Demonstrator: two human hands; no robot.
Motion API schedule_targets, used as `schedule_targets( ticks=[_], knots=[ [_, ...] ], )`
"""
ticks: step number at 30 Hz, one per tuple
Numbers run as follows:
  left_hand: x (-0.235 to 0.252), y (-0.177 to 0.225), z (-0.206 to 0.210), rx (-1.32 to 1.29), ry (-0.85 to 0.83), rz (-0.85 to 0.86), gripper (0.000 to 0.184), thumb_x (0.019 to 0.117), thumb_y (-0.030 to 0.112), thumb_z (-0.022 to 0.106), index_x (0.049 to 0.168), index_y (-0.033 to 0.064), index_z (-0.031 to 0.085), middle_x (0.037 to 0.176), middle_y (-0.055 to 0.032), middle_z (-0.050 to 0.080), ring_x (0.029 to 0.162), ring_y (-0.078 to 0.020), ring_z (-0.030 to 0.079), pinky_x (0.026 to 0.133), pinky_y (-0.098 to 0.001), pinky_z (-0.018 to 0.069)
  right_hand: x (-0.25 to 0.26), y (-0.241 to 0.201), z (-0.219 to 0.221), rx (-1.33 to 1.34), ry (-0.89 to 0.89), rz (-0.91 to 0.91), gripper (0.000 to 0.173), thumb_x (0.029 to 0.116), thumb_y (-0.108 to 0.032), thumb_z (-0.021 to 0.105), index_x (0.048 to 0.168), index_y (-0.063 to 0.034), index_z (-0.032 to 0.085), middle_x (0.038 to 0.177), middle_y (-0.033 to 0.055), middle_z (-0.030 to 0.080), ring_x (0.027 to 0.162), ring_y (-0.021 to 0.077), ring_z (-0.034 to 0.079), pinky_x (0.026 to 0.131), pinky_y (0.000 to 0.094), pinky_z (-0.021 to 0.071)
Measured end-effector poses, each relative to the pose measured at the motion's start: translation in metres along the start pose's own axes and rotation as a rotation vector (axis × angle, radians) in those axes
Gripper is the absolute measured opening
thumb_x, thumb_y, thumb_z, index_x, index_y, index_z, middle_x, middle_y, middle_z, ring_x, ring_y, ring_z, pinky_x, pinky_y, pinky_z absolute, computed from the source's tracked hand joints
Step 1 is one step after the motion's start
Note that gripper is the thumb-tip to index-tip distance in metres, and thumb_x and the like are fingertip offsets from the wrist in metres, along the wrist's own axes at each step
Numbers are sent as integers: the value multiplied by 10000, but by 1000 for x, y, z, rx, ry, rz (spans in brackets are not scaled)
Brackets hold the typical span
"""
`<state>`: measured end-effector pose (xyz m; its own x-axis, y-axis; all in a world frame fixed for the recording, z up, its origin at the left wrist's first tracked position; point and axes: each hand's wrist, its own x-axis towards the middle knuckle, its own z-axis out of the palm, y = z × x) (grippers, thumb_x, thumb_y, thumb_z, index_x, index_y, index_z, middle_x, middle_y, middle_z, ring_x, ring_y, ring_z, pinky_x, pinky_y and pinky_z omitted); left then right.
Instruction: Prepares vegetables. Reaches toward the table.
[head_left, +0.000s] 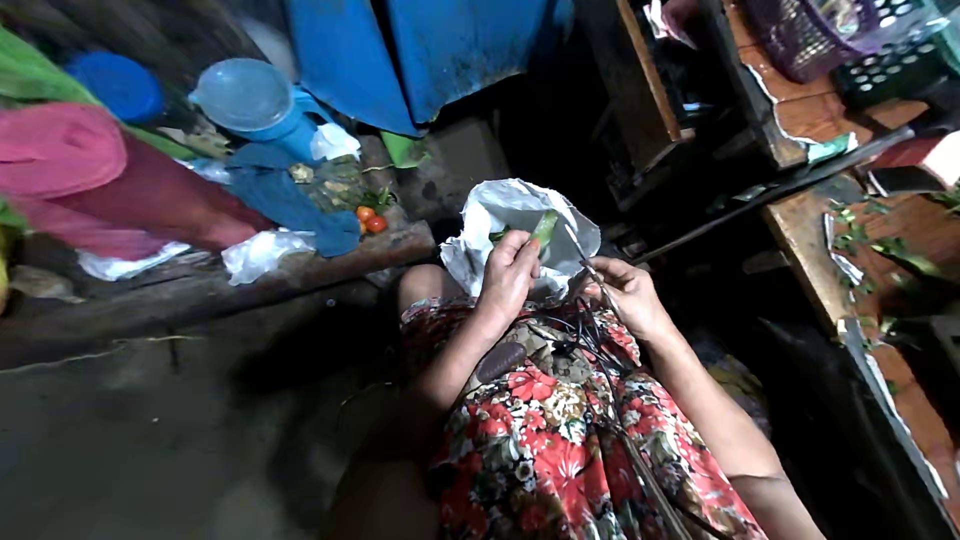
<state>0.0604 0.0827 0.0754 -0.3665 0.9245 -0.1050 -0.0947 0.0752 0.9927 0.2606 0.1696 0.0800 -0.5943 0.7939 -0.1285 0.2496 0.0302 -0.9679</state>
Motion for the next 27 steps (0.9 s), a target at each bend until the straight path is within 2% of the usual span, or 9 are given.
schedule_targets(
  ticks=[3, 7, 14, 17, 20, 24, 27],
  knots=[
    [1, 1, 1, -22, -6, -12, 165, 1089, 222, 476, 1021, 113, 579, 644, 10, 485, 529, -90, 462, 507, -222, 415, -1, -1, -1, -28, -40, 44, 436, 869, -319, 801, 1220, -77, 709, 866, 19, 733, 681, 85, 651, 646, 284, 569],
    [1, 0, 3, -30, -42, -16, 156, 1085, 216, 479, 994, 134, 576, 621, 21, 448, 498, -75, 422, 476, -204, 376, -3, -10, 1, 24, -77, 83, 365, 899, -181, 772, 1228, -47, 688, 862, 3, 712, 676, 48, 628, 644, 223, 553],
    [9, -6, 5, -10, -154, -71, 128, 1060, 124, 498, 992, 93, 602, 627, 45, 429, 505, -41, 393, 491, -190, 357, -1, -14, 0, -52, -79, 87, 336, 929, -179, 756, 1238, -63, 692, 932, 19, 725, 735, 45, 645, 699, 239, 564],
    [7, -4, 5, 3, -149, -99, 136, 1064, 119, 493, 982, 103, 600, 618, 58, 416, 503, -35, 392, 494, -184, 361, -1, -12, 0, -50, -97, 59, 308, 948, -166, 728, 1236, -61, 698, 911, 28, 716, 692, 46, 628, 646, 231, 552],
    [5, -1, 5, -13, -141, -117, 135, 1064, 109, 491, 975, 103, 592, 612, 55, 417, 492, -34, 386, 482, -177, 354, -2, -13, -2, -58, -100, 67, 299, 957, -172, 721, 1240, -76, 708, 944, 28, 716, 727, 61, 632, 667, 246, 546],
    [4, 0, 6, -24, -126, -112, 130, 1067, 115, 490, 990, 97, 593, 608, 48, 418, 484, -37, 377, 474, -175, 344, -3, -8, -4, 6, -87, 93, 297, 972, -137, 699, 1262, -73, 689, 927, 19, 729, 647, 49, 606, 584, 220, 521],
    [4, 0, 7, -27, -104, -88, 138, 1073, 137, 485, 983, 117, 587, 611, 51, 424, 489, -38, 387, 476, -176, 349, -3, -3, -7, 11, -63, 84, 311, 928, -163, 757, 1224, -82, 704, 856, 13, 715, 619, 59, 602, 567, 233, 523]
  ],
)
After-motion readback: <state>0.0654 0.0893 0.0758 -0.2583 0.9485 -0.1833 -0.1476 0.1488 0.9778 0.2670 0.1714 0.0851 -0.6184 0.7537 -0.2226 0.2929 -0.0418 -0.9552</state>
